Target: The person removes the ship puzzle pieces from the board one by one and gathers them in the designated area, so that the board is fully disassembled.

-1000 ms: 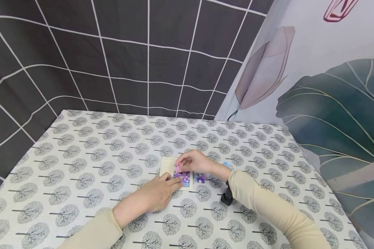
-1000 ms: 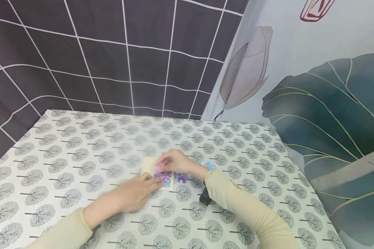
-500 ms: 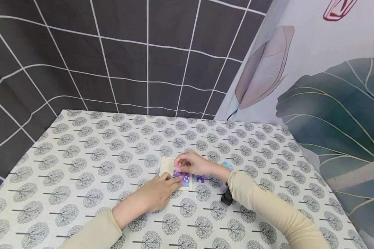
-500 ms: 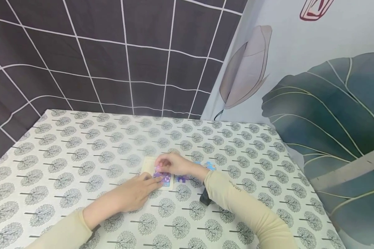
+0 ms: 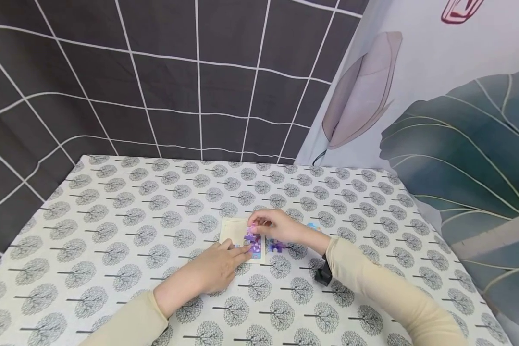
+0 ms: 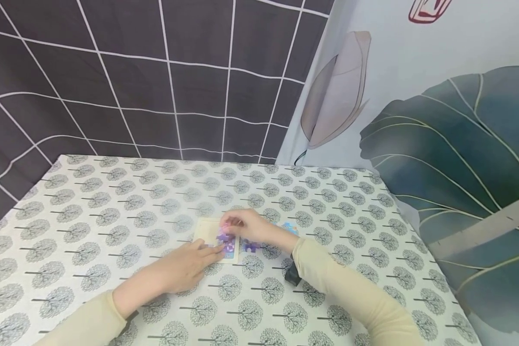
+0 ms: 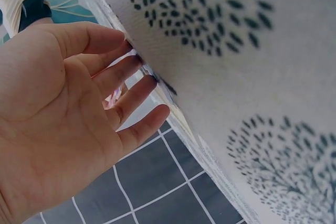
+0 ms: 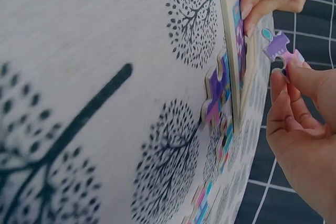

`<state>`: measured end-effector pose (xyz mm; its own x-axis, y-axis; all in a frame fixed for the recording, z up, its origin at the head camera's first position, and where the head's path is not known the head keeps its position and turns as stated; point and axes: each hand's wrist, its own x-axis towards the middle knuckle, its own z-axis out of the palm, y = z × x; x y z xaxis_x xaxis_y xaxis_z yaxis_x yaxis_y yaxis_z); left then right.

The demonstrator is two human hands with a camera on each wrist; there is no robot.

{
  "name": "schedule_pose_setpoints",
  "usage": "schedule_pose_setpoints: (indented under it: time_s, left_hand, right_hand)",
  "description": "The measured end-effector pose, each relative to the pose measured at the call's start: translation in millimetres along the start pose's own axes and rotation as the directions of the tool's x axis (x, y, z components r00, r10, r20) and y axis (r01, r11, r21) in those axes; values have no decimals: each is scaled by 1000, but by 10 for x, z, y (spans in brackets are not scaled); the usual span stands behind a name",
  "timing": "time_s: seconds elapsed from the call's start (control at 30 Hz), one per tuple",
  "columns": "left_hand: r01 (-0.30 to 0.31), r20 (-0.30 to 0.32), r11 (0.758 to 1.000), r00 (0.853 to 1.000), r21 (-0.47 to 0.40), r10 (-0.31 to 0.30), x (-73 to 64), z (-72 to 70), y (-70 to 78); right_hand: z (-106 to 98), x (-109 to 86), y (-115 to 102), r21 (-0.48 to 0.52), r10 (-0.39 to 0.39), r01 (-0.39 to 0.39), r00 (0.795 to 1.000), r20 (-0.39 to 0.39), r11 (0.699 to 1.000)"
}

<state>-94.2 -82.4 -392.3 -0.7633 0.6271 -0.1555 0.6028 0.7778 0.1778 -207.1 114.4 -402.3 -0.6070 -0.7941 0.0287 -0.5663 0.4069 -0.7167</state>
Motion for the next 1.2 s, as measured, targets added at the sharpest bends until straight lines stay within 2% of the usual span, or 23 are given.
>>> schedule_pose_setpoints:
  time_s: [0.17,0.27,0.5,0.87,1.2]
  left_hand:
    - [2,17,1000,1000,-2,-2,5,-3,-8]
    - [-2,17,1000,1000,2,2,7,2,-16]
    - [-5,35,1000,999,9,5,13,-24,-11]
    - [0,39,1000,999,20,-1,-2,-51,-4]
    - [5,45,1000,999,-3,-5,-11,-58,17]
  right_hand:
    - [-52,-99,29,15,15,-15,1000,-4,1000]
    - [-67,-162,61,17,-7,7,1000,-4,1000]
    - [-100,-332,102,-49,-35,34,999,-7,998]
    - [-137,-535,178,-69,12,-15,999,-40,998]
    - [-195,-701,172,-68,100,-103,994,-40,992]
